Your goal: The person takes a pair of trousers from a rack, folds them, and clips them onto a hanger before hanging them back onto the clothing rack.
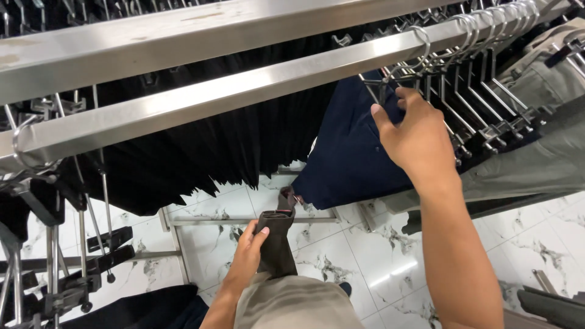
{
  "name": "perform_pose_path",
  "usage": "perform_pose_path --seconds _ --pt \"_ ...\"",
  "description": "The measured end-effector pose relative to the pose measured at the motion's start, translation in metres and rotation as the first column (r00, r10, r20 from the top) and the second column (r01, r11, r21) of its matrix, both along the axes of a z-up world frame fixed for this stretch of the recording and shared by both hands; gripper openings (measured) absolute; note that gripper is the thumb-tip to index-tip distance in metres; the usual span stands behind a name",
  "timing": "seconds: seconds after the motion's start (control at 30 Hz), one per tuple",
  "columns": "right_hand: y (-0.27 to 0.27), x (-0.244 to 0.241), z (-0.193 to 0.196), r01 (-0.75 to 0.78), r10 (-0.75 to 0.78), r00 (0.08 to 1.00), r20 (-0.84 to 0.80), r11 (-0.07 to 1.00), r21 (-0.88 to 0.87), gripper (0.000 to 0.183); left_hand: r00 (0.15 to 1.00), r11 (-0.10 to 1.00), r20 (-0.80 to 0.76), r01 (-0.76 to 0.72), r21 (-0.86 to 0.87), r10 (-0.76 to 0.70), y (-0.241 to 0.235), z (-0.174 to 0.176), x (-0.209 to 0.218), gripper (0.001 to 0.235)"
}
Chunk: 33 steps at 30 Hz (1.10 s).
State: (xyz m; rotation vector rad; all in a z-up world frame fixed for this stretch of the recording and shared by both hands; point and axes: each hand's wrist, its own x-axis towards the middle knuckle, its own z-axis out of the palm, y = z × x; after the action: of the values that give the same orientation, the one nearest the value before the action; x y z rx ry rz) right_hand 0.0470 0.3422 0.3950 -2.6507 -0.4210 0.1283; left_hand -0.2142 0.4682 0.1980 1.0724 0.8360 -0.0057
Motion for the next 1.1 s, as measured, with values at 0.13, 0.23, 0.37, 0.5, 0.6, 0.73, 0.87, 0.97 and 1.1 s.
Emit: perform_pose_path --seconds 0.13,0.23,0.37,0.5,0.6,0.73,0.87,0.97,1.1 --pt "0.006 0.003 -0.016 -0.024 0.023 1.0 -0.004 0.996 -0.083 0.052 1.0 0.998 -0.01 0.021 0.06 -0.02 0.006 -0.004 -0.004 0.049" --pt "0.008 -0.005 -0.011 -0.089 0.088 0.995 0.047 0.996 0.022 0.044 0.997 0.991 -0.063 0.043 0.129 -0.035 0.011 -0.002 -0.006 0.058" --pt "0.003 -0.031 -0.005 -0.13 0.121 0.99 0.068 0.981 0.143 0.033 0.999 0.989 -0.001 -0.037 0.146 0.037 0.014 -0.018 -0.013 0.052" --pt "-0.018 -0.045 -0.03 -0.25 0.232 0.966 0.113 0.95 0.188 0.023 0.981 0.972 0.105 -0.179 0.153 0.164 0.015 -0.043 -0.018 0.049" --pt "-0.031 -0.063 -0.063 -0.251 0.247 0.967 0.052 0.91 0.329 0.017 0.963 0.966 0.163 -0.234 0.106 0.215 0.019 -0.027 -0.019 0.049" --pt "-0.055 -0.082 -0.144 -0.227 0.243 0.97 -0.003 0.911 0.345 0.016 0.878 0.924 0.347 -0.374 0.072 0.328 0.016 -0.053 -0.024 0.031" --pt "-0.078 -0.116 -0.204 -0.124 0.286 0.891 -0.352 0.9 0.418 0.019 0.941 0.946 0.142 -0.319 0.054 0.309 0.021 -0.034 -0.024 0.043" --pt "-0.087 -0.142 -0.23 -0.021 0.305 0.815 -0.493 0.866 0.5 0.024 0.929 0.942 0.18 -0.333 0.033 0.322 0.02 -0.043 -0.024 0.041" --pt "-0.091 -0.165 -0.237 0.041 0.298 0.739 -0.604 0.876 0.481 0.03 0.954 0.963 0.168 -0.262 0.063 0.249 0.019 -0.046 -0.024 0.036"
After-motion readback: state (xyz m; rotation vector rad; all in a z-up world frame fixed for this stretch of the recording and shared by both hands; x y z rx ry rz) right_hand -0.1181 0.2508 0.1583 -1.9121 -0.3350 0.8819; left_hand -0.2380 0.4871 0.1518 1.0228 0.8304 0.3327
